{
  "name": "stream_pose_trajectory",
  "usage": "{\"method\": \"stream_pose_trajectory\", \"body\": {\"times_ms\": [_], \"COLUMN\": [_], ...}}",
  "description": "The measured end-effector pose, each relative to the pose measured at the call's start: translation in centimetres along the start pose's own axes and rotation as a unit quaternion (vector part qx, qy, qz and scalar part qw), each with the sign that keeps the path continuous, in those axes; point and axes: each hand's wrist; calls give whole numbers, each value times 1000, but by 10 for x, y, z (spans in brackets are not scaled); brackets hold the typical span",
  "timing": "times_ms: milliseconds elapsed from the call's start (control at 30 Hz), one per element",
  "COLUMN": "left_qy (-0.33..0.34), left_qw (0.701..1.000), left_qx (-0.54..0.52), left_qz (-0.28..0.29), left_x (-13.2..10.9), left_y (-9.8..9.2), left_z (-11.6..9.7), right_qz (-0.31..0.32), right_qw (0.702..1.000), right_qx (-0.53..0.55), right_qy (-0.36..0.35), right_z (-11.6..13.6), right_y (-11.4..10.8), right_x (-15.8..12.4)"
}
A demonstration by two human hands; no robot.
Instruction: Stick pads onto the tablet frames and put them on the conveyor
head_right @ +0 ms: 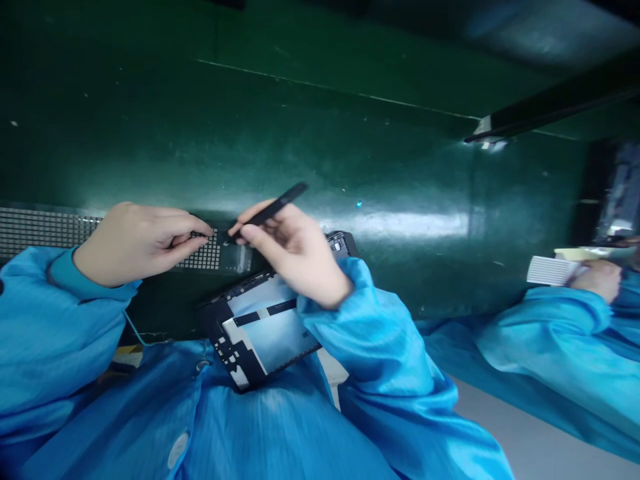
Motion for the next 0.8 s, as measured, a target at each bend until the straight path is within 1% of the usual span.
{"method": "stream_pose_trajectory", "body": {"times_ms": [67, 133, 167, 200, 233, 267, 367, 467, 567, 633, 700, 733, 800], "left_qy": [-6, -5, -2, 2, 6, 8, 9, 8, 13, 13, 10, 7, 3], "left_qw": [1000, 999, 998, 997, 997, 996, 995, 995, 995, 995, 995, 995, 996], "left_qx": [-21, -44, -53, -61, -68, -73, -80, -80, -76, -75, -78, -78, -75], "left_qz": [-3, -16, -27, -37, -47, -56, -63, -61, -68, -69, -62, -60, -52], "left_x": [-1, -1, -2, -2, -2, -2, -2, -2, -3, -3, -2, -2, -1], "left_y": [1, 2, 3, 4, 5, 5, 5, 3, 2, 3, 4, 4, 4], "left_z": [2, 4, 5, 6, 6, 7, 8, 8, 8, 9, 9, 8, 7], "right_qz": [-118, -247, -293, -323, -337, -337, -309, -284, -273, -256, -232, -217, -173], "right_qw": [993, 968, 954, 942, 936, 935, 944, 952, 951, 945, 936, 936, 948], "right_qx": [21, -11, -32, -51, -67, -78, -97, -100, -130, -189, -244, -255, -242], "right_qy": [-8, -44, -60, -70, -74, -73, -65, -59, -62, -80, -101, -109, -113], "right_z": [-2, -9, -14, -19, -24, -28, -35, -36, -36, -29, -16, -7, 9], "right_y": [-11, -20, -23, -24, -24, -24, -20, -18, -21, -23, -24, -23, -17], "right_x": [-25, -53, -65, -75, -82, -86, -87, -85, -88, -91, -89, -84, -68]}}
Point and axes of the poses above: each hand's wrist, its own x-axis towards the middle knuckle, its own y-axis out of the palm, z = x × y, and after that the axes turned 4 degrees about -z, right-handed
